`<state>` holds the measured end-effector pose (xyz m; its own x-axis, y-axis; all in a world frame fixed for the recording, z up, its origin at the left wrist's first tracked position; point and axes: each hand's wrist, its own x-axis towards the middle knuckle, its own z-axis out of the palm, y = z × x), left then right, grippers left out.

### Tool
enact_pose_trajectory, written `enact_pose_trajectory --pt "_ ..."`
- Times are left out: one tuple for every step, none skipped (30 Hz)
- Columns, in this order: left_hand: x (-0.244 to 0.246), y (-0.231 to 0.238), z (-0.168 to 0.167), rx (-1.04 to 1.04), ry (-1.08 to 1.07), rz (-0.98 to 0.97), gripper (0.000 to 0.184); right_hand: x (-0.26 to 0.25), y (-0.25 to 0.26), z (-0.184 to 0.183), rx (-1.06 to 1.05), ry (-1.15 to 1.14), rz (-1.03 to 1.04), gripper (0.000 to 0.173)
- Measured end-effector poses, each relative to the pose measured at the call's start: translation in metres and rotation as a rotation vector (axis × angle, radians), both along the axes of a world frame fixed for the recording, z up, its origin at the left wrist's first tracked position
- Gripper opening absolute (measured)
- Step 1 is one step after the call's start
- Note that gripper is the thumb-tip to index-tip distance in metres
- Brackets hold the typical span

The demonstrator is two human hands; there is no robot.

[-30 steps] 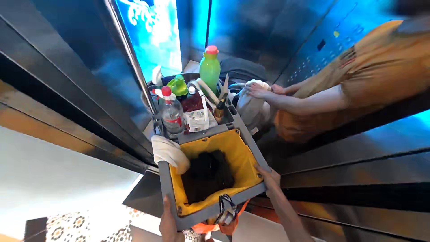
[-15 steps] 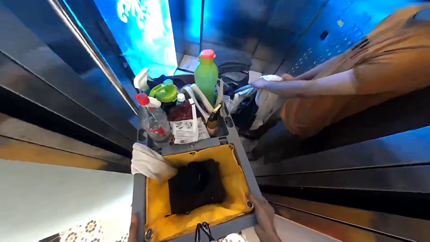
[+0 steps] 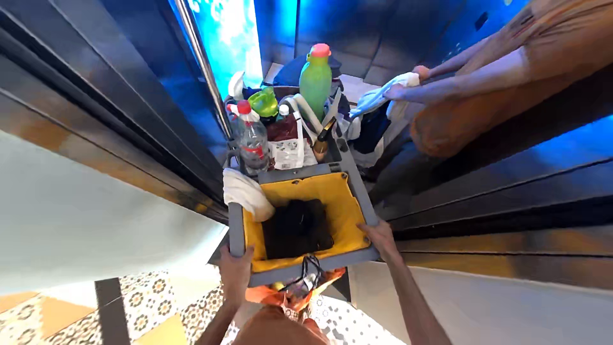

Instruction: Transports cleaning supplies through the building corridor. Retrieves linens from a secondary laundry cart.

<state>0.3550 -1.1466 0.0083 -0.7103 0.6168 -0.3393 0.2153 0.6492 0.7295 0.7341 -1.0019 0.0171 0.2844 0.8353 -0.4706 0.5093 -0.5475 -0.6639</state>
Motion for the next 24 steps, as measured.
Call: enact_pose_trajectory --pt "-0.001 -0.002 0.0 -0.027 0.031 -0.028 0.075 -0.001 -0.005 0.001 0.021 0.007 0.002 0.052" --pt "-0.002 -0.004 0.002 -0.055 0.06 -0.052 0.072 -0.002 -0.011 0.002 0.037 0.015 0.006 0.052" --pt "-0.002 -0.008 0.005 -0.083 0.083 -0.076 0.07 -0.003 -0.018 0.0 0.054 0.022 0.003 0.053" --pt "-0.001 -0.013 0.008 -0.108 0.102 -0.097 0.069 -0.003 -0.025 0.0 0.064 0.026 -0.001 0.054" --pt "0.0 -0.02 0.009 -0.129 0.12 -0.115 0.069 -0.001 -0.033 0.001 0.064 0.023 0.003 0.057" --pt "0.001 -0.029 0.008 -0.142 0.133 -0.126 0.069 0.0 -0.04 -0.001 0.06 0.013 0.009 0.061" --pt "0.001 -0.038 0.004 -0.144 0.147 -0.127 0.068 0.003 -0.046 -0.005 0.064 -0.002 0.018 0.063" --pt "0.003 -0.048 0.0 -0.147 0.164 -0.125 0.068 0.006 -0.055 -0.011 0.072 -0.021 0.033 0.064" --pt "0.005 -0.059 -0.005 -0.143 0.181 -0.122 0.068 0.009 -0.065 -0.015 0.076 -0.033 0.042 0.063" --pt "0.008 -0.069 -0.006 -0.136 0.192 -0.123 0.068 0.012 -0.076 -0.015 0.078 -0.037 0.047 0.063" --pt "0.012 -0.081 -0.006 -0.132 0.197 -0.125 0.067 0.015 -0.09 -0.014 0.078 -0.033 0.051 0.063" --pt "0.014 -0.094 -0.006 -0.13 0.199 -0.13 0.066 0.017 -0.105 -0.016 0.087 -0.032 0.046 0.06" --pt "0.016 -0.106 -0.006 -0.125 0.197 -0.137 0.066 0.019 -0.121 -0.019 0.096 -0.023 0.037 0.059" --pt "0.017 -0.116 -0.005 -0.117 0.196 -0.148 0.065 0.022 -0.135 -0.02 0.107 -0.011 0.033 0.057" --pt "0.018 -0.126 -0.005 -0.11 0.192 -0.156 0.065 0.025 -0.149 -0.02 0.115 -0.011 0.037 0.056" --pt "0.019 -0.137 -0.007 -0.107 0.183 -0.156 0.065 0.029 -0.163 -0.019 0.122 -0.033 0.045 0.054" --pt "0.019 -0.146 -0.008 -0.101 0.176 -0.156 0.066 0.031 -0.177 -0.015 0.119 -0.063 0.06 0.053" --pt "0.018 -0.156 -0.008 -0.098 0.172 -0.153 0.065 0.031 -0.19 -0.009 0.096 -0.089 0.074 0.053" --pt "0.016 -0.169 -0.008 -0.101 0.177 -0.15 0.065 0.03 -0.206 -0.005 0.071 -0.112 0.082 0.052" --pt "0.015 -0.182 -0.008 -0.106 0.189 -0.15 0.064 0.029 -0.224 -0.003 0.05 -0.125 0.082 0.052" --pt "0.014 -0.197 -0.008 -0.107 0.201 -0.158 0.064 0.029 -0.243 -0.003 0.037 -0.127 0.065 0.052" --pt "0.014 -0.213 -0.009 -0.101 0.211 -0.168 0.065 0.029 -0.263 -0.005 0.033 -0.121 0.043 0.054" --pt "0.015 -0.23 -0.012 -0.094 0.215 -0.17 0.066 0.031 -0.284 -0.009 0.035 -0.113 0.017 0.056" --pt "0.016 -0.247 -0.015 -0.076 0.209 -0.166 0.066 0.033 -0.304 -0.012 0.039 -0.111 -0.007 0.056"
